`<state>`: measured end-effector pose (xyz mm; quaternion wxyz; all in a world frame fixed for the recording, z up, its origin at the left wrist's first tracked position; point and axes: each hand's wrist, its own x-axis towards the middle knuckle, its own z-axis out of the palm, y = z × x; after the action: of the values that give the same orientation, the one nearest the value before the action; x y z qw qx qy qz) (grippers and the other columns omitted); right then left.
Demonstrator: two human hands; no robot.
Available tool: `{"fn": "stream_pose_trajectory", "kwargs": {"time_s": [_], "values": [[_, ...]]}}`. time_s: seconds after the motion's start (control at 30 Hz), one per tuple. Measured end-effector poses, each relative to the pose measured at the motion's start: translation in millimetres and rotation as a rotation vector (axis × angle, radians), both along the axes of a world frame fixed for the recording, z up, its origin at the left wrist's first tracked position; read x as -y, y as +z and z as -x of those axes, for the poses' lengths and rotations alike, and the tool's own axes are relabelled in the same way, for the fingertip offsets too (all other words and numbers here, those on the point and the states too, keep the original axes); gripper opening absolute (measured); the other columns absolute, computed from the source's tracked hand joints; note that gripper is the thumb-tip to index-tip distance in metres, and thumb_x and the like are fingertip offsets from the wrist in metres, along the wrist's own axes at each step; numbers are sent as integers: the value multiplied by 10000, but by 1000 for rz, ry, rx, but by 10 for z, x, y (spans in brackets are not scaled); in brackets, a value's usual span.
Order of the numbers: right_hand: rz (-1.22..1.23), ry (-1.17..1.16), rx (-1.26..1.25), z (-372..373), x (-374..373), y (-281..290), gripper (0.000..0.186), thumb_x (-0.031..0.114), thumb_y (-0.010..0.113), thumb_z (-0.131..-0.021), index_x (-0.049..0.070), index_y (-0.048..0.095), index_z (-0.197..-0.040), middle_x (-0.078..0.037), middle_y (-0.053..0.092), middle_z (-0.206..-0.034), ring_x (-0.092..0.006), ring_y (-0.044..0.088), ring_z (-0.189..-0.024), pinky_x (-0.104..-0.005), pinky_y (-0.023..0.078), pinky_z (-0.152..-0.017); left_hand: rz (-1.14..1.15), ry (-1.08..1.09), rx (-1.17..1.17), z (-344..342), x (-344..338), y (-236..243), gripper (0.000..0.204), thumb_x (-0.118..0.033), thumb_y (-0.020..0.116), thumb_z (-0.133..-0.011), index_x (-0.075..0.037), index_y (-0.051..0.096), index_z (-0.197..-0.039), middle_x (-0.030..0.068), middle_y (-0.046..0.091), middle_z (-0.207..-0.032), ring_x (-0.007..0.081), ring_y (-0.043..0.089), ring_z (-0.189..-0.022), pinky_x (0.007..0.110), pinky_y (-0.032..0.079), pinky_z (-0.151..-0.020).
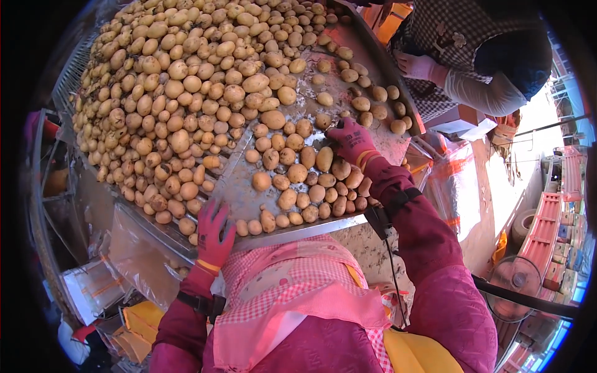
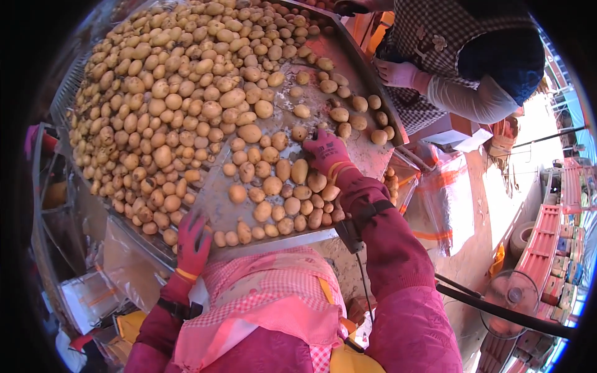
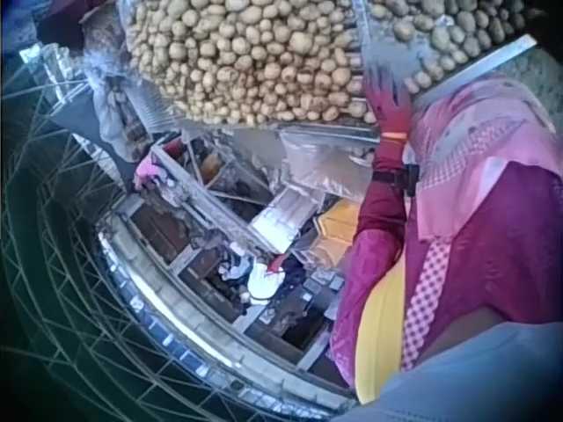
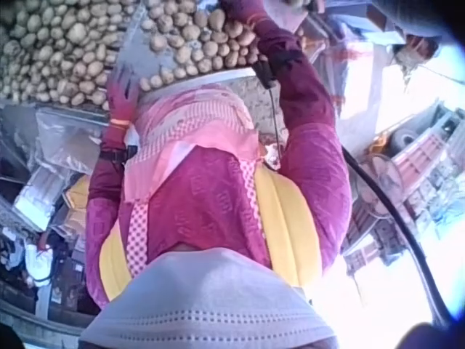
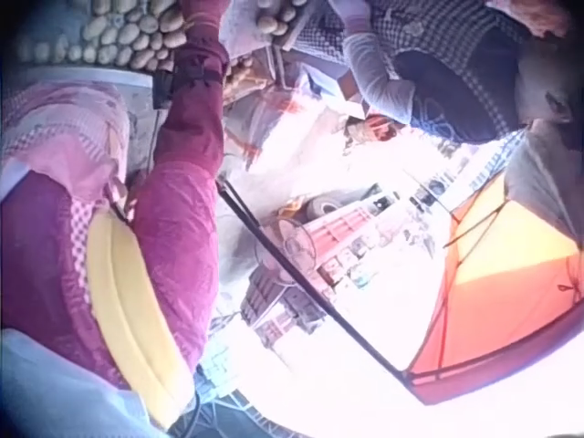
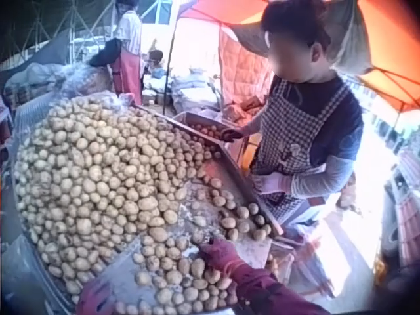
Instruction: Sort potatoes by hand from a large pile into smaller bags and crates.
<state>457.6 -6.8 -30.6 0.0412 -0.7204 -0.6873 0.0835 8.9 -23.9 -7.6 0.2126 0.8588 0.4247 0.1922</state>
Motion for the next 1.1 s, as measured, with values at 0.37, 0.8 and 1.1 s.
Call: {"fn": "stream_pose_trajectory", "kwargs": {"time_s": [0.37, 0.8, 1.1], "values": [[283, -486, -302, 261, 133, 450, 522, 466, 733, -795, 108, 700, -1172, -179, 620, -1238, -350, 614, -1131, -422, 503, -937, 113, -108, 173, -647, -83, 343, 497, -47, 667, -828, -33, 593, -1319, 187, 512, -1424, 368, 494, -1301, 455, 400, -1085], [138, 91, -1444, 991, 244, 378, 684, -15, 705, -759, 71, 523, -1412, -72, 577, -1336, -185, 517, -1263, -326, 381, -1103, 1643, 178, 1085, -1044, -183, 174, 469, -158, 512, -1031, 1, 418, -1463, 90, 545, -1389, 191, 534, -1260, 327, 447, -1057], [130, 32, -1586, 1409, 355, 762, 674, 122, 763, -825, 50, 489, -1436, -72, 557, -1370, -214, 523, -1274, -359, 388, -1098, 627, 10, 720, -932, -241, 296, 602, 15, 671, -893, 10, 433, -1446, 130, 542, -1399, 186, 531, -1257, 327, 442, -1060]]}}
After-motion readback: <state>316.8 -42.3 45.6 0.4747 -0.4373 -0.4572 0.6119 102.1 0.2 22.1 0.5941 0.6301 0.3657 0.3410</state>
